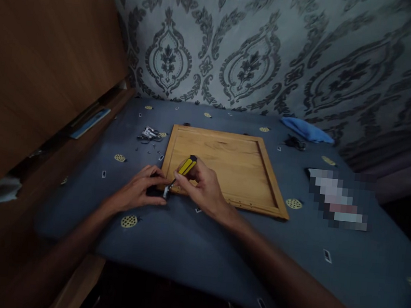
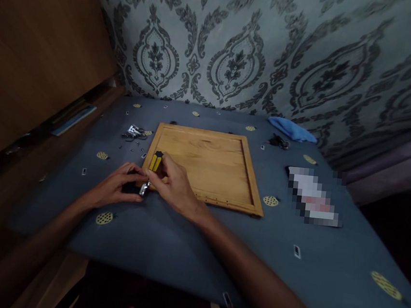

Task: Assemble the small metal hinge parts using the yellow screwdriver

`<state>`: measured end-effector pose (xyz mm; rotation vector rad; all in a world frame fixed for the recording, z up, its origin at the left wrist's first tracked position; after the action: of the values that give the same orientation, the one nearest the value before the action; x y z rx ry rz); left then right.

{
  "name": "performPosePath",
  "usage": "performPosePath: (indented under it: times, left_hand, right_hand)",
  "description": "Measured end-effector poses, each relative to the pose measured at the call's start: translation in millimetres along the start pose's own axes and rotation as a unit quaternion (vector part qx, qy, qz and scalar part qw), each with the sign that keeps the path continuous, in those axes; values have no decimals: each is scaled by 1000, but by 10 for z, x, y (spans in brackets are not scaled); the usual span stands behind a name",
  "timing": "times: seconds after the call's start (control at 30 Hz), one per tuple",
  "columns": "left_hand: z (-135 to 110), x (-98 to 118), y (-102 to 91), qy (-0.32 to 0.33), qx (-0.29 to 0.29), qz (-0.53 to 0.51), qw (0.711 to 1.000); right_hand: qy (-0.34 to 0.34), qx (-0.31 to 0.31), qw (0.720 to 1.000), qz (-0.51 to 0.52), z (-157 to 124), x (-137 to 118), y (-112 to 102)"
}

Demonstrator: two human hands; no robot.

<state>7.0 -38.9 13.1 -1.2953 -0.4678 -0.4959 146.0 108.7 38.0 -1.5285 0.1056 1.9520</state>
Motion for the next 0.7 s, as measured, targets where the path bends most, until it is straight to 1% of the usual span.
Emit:
performPosePath:
  times: [0.23,0.37,0.6,0.7]
  left_hand:
    - [-13,-26,32,2,11,22,1000]
    - [-27,-53,48,-1,21,22,1000]
    - [-22,-38,37,4,24,12,1000]
    - [-22,-28,38,10,32,19,999]
  right_hand:
    - [24,-33,998,37,149,-116,63]
    - [26,-54,997,56,238,-150,94]
    - [36,-144,980,132,285,-187,77]
    - [35,-147,980,130,275,-184,62]
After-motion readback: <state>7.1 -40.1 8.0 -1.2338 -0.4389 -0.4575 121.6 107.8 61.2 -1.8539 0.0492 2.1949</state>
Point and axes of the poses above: each hand's wrist, its own z-axis towards the middle knuckle, its own y-axis out of the palm, x = y × z, the point moved 3 cm from there along z, towards the middle knuckle, and after that the axes turned 3 degrees about y, right-handed, at the moved point
